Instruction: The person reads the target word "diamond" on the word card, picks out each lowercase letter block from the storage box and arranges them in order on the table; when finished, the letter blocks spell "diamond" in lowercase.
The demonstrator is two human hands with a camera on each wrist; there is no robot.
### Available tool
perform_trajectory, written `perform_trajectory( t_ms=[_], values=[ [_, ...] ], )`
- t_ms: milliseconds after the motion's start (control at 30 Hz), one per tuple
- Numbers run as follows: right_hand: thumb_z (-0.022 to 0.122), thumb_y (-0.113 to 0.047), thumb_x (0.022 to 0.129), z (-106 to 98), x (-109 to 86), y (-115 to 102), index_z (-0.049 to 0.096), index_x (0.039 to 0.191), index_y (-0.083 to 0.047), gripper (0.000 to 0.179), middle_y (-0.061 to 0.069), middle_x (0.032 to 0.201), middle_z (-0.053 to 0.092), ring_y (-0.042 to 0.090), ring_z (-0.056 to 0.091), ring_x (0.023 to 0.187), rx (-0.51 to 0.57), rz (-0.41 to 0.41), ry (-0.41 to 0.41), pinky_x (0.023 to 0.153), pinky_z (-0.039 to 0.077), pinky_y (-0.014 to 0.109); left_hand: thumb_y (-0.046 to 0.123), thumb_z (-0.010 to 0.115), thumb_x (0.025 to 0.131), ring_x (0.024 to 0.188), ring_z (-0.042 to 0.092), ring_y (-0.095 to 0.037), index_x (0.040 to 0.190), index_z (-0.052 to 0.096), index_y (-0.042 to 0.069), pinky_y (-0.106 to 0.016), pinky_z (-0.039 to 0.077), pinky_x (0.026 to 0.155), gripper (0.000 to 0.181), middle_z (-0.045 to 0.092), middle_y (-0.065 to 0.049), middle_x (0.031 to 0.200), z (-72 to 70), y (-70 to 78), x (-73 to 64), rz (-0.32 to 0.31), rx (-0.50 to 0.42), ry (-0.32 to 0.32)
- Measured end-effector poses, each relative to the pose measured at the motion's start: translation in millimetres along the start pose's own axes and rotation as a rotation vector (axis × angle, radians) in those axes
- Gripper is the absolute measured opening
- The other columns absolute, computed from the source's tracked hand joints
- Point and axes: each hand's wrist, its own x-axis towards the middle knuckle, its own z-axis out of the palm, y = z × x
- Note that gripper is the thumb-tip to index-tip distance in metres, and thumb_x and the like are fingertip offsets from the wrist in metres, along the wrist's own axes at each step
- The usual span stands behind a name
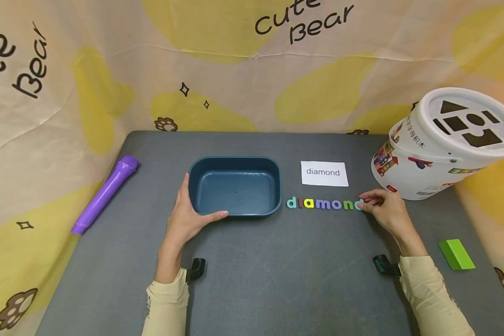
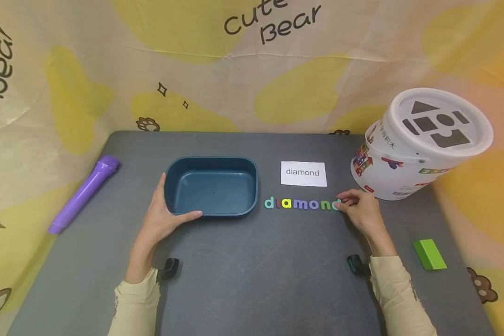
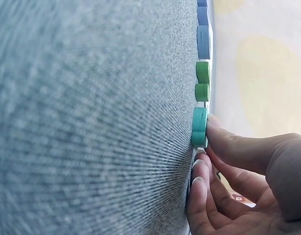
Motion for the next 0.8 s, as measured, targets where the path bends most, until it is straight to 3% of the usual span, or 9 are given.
perform_trajectory(
  t_ms=[167,367,467,567,667,800],
  values=[
    [0.08,-0.009,0.095,0.8,1.4,0.4,0.078,0.11,0.005,0.021,0.018,0.094,0.076,0.004,0.057,0.071,-0.009,0.003,-0.009,0.06,0.047,0.021,0.073,0.088,0.07,0.16,0.021,-0.053,0.167,-0.02,0.041,-0.081,0.025,0.117,0.149,-0.003,-0.01,0.18,-1.8,-0.4,-0.7,-0.012,0.005,-0.01],
    [0.08,-0.011,0.096,0.1,2.3,-0.5,0.077,0.112,0.006,0.024,0.019,0.097,0.075,0.0,0.058,0.071,0.02,-0.015,-0.018,0.061,0.048,0.019,0.068,0.09,0.072,0.164,0.016,-0.044,0.168,-0.018,0.035,-0.077,0.023,0.121,0.149,-0.004,-0.003,0.18,-2.3,-2.5,0.4,0.002,-0.009,0.014],
    [0.077,-0.02,0.1,-0.4,1.2,-1.0,0.075,0.117,0.005,0.03,0.02,0.102,0.075,-0.002,0.059,0.075,0.034,-0.005,-0.02,0.064,0.047,0.016,0.065,0.091,0.072,0.164,0.015,-0.043,0.17,-0.016,0.032,-0.076,0.022,0.122,0.148,-0.003,-0.004,0.18,-2.1,-2.9,0.7,0.015,-0.015,0.023],
    [0.072,-0.033,0.103,0.8,-1.8,-3.7,0.072,0.124,0.003,0.041,0.021,0.111,0.073,0.007,0.061,0.086,0.012,0.018,0.009,0.07,0.046,0.017,0.063,0.092,0.072,0.165,0.013,-0.043,0.17,-0.013,0.03,-0.076,0.021,0.122,0.148,-0.002,-0.005,0.18,-2.1,-1.9,0.1,0.024,-0.014,0.033],
    [0.071,-0.035,0.104,5.4,-5.6,-12.2,0.069,0.129,0.002,0.045,0.024,0.121,0.067,0.027,0.062,0.102,-0.006,0.004,0.105,0.08,0.046,0.029,0.064,0.092,0.072,0.164,0.013,-0.045,0.171,-0.009,0.03,-0.08,0.016,0.121,0.146,-0.003,-0.007,0.181,-1.8,1.7,-1.8,0.036,0.023,0.074],
    [0.075,-0.026,0.101,17.8,-7.5,-32.1,0.066,0.133,0.002,0.044,0.028,0.136,0.059,0.047,0.055,0.126,0.016,-0.122,0.239,0.097,0.045,0.059,0.067,0.088,0.074,0.165,0.007,-0.043,0.173,0.009,0.026,-0.08,0.01,0.119,0.133,-0.001,-0.009,0.181,0.8,14.0,-5.1,0.125,0.123,0.171]
  ],
)
